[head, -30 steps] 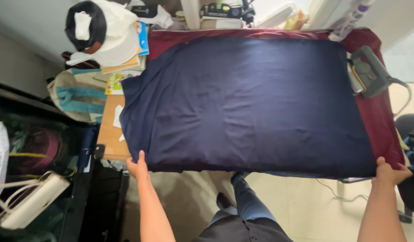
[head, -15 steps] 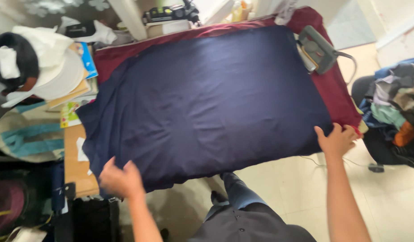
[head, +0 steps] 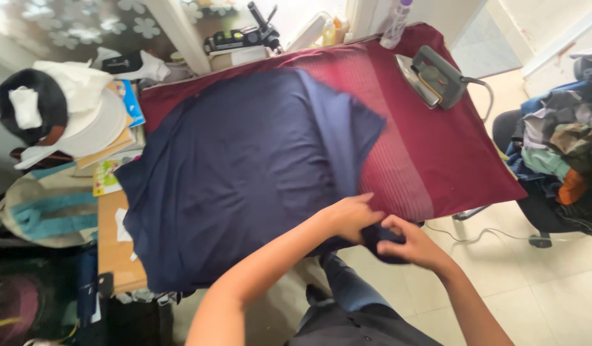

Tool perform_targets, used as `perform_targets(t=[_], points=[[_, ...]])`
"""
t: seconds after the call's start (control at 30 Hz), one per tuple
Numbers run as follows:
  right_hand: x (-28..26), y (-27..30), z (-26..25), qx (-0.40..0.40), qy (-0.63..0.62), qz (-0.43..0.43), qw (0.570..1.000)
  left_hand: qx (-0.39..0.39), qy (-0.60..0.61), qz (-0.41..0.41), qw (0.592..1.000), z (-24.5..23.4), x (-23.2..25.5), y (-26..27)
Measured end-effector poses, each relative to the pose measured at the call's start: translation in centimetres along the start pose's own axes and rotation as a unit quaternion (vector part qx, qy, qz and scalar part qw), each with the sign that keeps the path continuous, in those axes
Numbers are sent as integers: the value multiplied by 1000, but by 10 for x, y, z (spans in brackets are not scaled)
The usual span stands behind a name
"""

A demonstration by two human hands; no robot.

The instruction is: The person irons a dark blue shirt on a maroon ironing board. They repeatedly smooth the fabric, lift and reposition the shirt, and use a spray bottle to mist the surface before continuing to iron different sections.

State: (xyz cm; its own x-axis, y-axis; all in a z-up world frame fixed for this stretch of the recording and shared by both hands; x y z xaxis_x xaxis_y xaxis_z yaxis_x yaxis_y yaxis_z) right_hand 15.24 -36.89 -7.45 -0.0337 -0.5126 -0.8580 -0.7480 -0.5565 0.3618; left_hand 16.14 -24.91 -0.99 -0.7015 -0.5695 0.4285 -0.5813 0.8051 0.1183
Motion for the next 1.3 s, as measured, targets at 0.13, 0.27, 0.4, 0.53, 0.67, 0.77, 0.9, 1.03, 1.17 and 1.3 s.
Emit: perform_targets(t=[0.13,0.27,0.4,0.53,0.67,0.77,0.9,1.03,1.17,1.3], points=[[20,18,43,-109,134,24,985,-51,-33,-98,993,83,-41,90],[67,5,122,-205,346,2,916,-91,83,-321,939,189,-59,228],[68,3,202,-270,262,-179,909,-178,147,-491,840,314,-2,337],[100,35,247,-418,174,-122,883,-259,325,-519,747,430,98,338],[164,77,205,-452,292,-100,837,-263,392,-509,720,480,167,254],[223,104,109,-419,348,-132,828,-187,408,-465,763,461,188,171],[312,115,-65,-302,543,-12,784,-99,443,-429,781,381,198,77],[322,124,-258,-92,590,99,796,52,279,-290,914,227,214,1],[228,145,-390,174,525,-37,832,243,75,-439,862,67,188,45],[126,154,-450,314,466,-140,816,353,15,-514,782,-51,177,108]])
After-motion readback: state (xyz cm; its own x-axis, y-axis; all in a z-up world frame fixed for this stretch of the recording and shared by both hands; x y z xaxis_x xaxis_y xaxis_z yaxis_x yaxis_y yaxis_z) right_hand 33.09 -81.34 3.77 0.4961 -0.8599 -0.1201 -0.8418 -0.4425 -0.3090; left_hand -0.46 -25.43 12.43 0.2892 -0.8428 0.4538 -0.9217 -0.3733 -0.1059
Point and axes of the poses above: each hand's wrist, its own y-axis away from the middle knuckle, its own z-axis out of the palm, x = y × z, the point moved 9 cm from there along -y, towards the middle knuckle, and after that the axes turned 2 degrees about y, right-handed, at the moved point
